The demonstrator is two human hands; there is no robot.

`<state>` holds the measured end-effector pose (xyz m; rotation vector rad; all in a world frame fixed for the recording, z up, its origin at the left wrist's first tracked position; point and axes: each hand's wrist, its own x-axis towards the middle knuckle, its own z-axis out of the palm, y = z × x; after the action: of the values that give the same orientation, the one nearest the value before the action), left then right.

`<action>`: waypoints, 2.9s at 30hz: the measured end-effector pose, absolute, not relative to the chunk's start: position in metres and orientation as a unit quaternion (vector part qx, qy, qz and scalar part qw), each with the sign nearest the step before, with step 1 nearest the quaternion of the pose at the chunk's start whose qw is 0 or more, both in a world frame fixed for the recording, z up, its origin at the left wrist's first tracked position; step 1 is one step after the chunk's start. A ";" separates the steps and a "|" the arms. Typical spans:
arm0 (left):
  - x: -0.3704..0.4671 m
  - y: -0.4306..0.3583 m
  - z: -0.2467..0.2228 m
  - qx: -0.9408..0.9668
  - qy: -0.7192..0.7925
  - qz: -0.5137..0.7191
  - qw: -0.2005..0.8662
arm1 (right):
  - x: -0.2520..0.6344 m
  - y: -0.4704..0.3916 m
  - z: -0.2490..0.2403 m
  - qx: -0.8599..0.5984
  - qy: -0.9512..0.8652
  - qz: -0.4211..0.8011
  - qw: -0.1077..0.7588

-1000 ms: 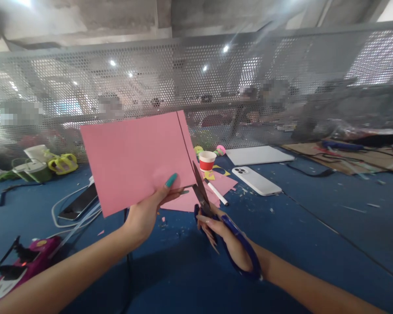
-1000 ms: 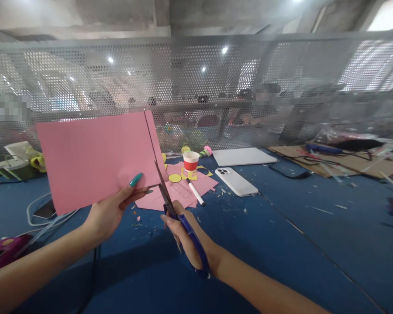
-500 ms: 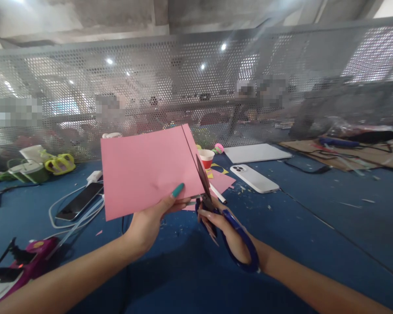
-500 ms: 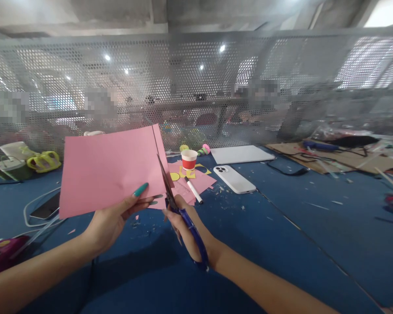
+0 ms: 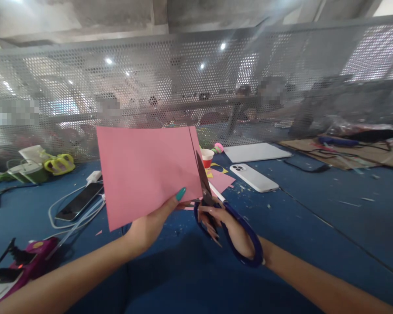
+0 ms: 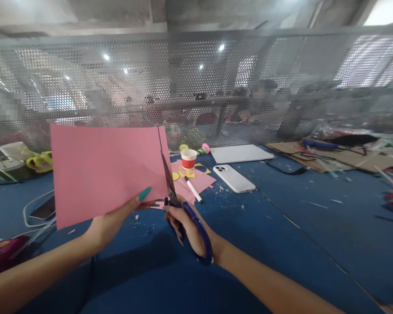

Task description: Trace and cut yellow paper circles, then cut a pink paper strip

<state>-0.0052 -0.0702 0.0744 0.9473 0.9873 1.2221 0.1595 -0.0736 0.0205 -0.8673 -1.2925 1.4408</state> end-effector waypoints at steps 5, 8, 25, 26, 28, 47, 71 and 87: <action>0.003 -0.069 0.080 0.480 0.421 0.514 0.573 | 0.163 -0.066 0.018 -0.357 -0.565 0.541 0.511; 0.003 -0.069 0.084 0.465 0.418 0.534 0.569 | 0.167 -0.057 0.013 -0.343 -0.578 0.566 0.477; 0.004 -0.078 0.070 0.504 0.418 0.439 0.616 | 0.162 -0.074 0.026 -0.380 -0.582 0.497 0.520; 0.004 -0.079 0.070 0.507 0.420 0.434 0.615 | 0.161 -0.075 0.026 -0.382 -0.577 0.495 0.525; 0.005 -0.081 0.070 0.514 0.431 0.419 0.612 | 0.159 -0.077 0.029 -0.382 -0.567 0.495 0.536; 0.007 -0.086 0.063 0.555 0.427 0.392 0.596 | 0.160 -0.076 0.028 -0.401 -0.672 0.349 0.516; 0.009 -0.087 0.060 0.535 0.407 0.408 0.617 | 0.163 -0.076 0.025 -0.411 -0.670 0.358 0.504; 0.006 -0.087 0.060 0.544 0.398 0.406 0.617 | 0.162 -0.077 0.022 -0.408 -0.654 0.387 0.506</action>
<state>0.0062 -0.0870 0.0597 1.2532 0.9175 0.9348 0.1618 -0.0766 0.0219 -0.9846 -1.5766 0.9326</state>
